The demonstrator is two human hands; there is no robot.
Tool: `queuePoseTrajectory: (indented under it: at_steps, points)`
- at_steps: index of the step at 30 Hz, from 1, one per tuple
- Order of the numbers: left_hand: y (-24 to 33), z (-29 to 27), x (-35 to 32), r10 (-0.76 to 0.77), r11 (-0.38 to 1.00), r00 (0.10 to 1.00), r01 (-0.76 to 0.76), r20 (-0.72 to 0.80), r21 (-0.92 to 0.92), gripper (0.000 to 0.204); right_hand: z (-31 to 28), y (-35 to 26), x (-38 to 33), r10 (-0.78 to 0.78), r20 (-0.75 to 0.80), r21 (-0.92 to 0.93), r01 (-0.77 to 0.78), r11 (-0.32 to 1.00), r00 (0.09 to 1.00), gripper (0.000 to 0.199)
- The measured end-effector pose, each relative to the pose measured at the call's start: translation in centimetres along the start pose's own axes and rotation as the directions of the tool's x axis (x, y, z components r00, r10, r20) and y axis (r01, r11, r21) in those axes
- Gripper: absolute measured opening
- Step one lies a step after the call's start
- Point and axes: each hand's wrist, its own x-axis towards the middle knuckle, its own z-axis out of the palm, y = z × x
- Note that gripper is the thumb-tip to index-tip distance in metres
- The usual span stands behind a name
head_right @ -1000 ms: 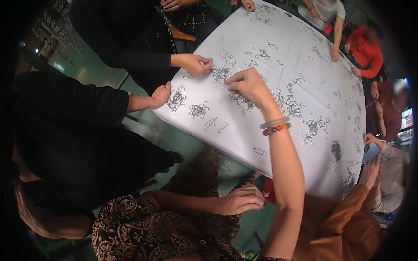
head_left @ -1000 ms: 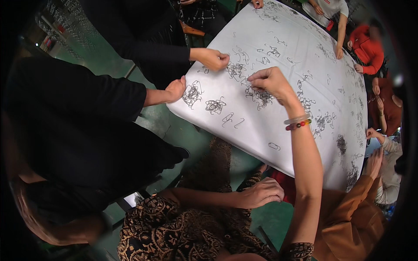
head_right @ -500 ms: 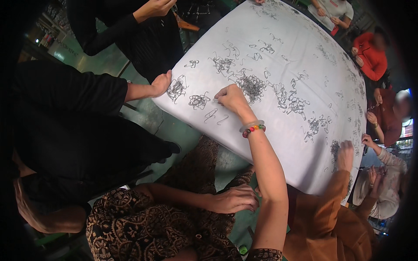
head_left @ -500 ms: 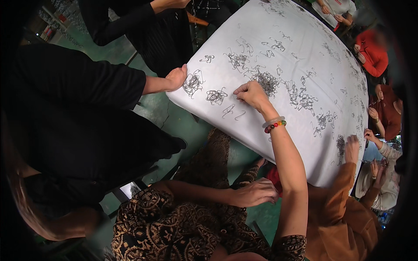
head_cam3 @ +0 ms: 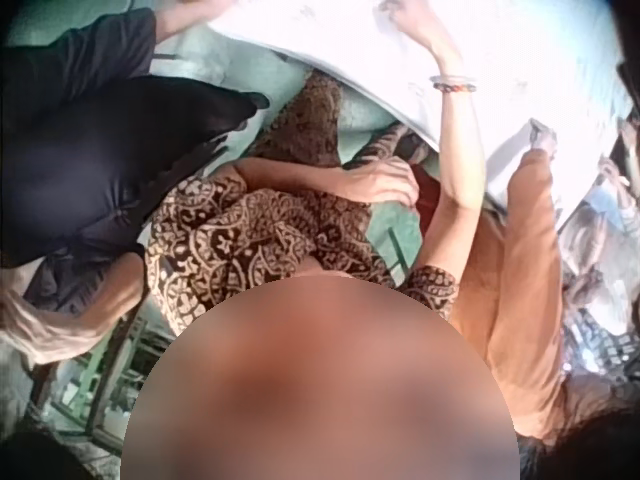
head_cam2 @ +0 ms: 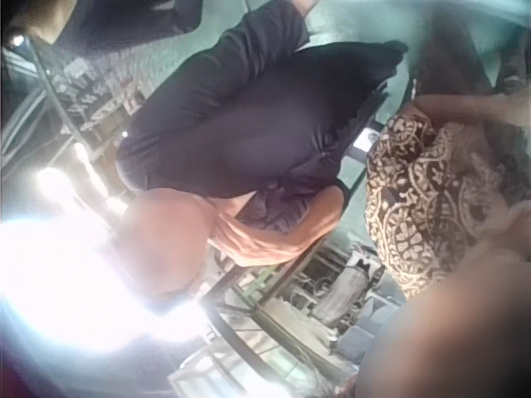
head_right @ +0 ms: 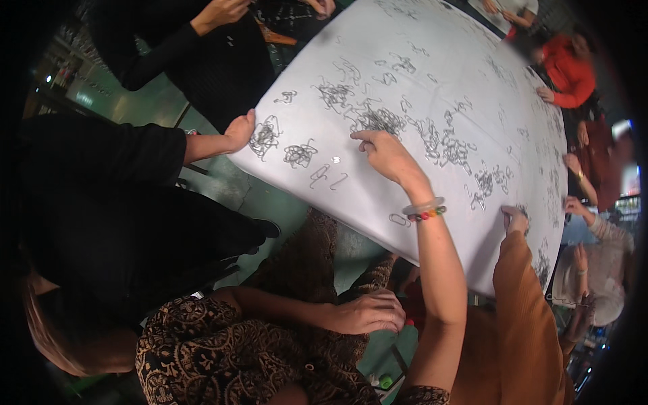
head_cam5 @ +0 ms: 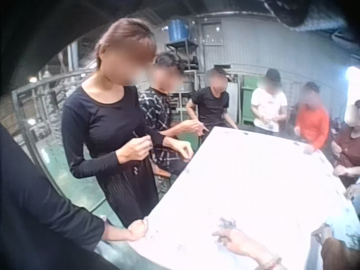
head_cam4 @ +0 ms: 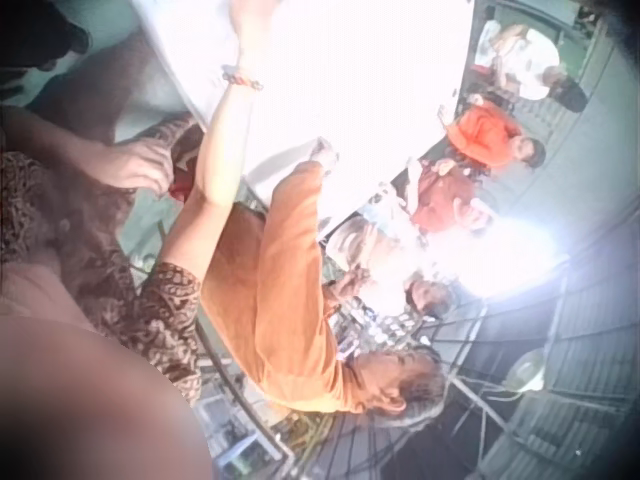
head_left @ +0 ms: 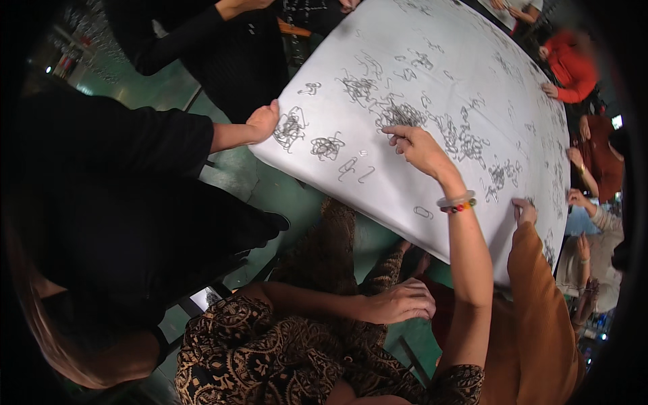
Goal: The person arranges paperclips on a large white sheet of paper spread across a table. They pick up paperclips from piles and place them in specific positions, forming patterns or shapes. Other people around the table are also arranging paperclips.
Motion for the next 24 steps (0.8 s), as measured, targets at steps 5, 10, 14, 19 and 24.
queuePoseTrajectory:
  at_steps: [5,10,14,19,24]
  points:
    - [0.0,0.3,0.2,-0.008,0.999,1.000,0.009,0.012,-0.034,0.008,-2.4,2.8,-9.5,-0.136,0.220,0.028,0.133,0.991,0.966,0.037]
    - [-1.0,0.7,1.0,-0.005,0.999,0.998,0.008,0.064,-0.038,0.012,-2.2,8.5,-19.9,0.221,0.152,0.325,-0.260,0.909,0.963,0.035]
    - [-1.2,0.8,1.8,-0.001,0.998,0.998,0.005,0.070,-0.062,0.014,0.2,12.7,-23.2,0.501,-0.239,0.509,-0.332,0.794,0.832,0.028]
    - [-1.0,1.0,2.4,0.003,0.999,0.990,0.002,0.144,-0.036,0.011,-0.3,19.6,-20.1,0.536,-0.735,0.350,-0.444,0.825,0.415,0.022]
    - [-0.7,1.5,2.2,-0.031,0.999,0.986,0.028,0.164,0.018,0.010,0.7,22.7,-16.3,0.206,-0.942,0.042,-0.516,0.855,0.265,0.012]
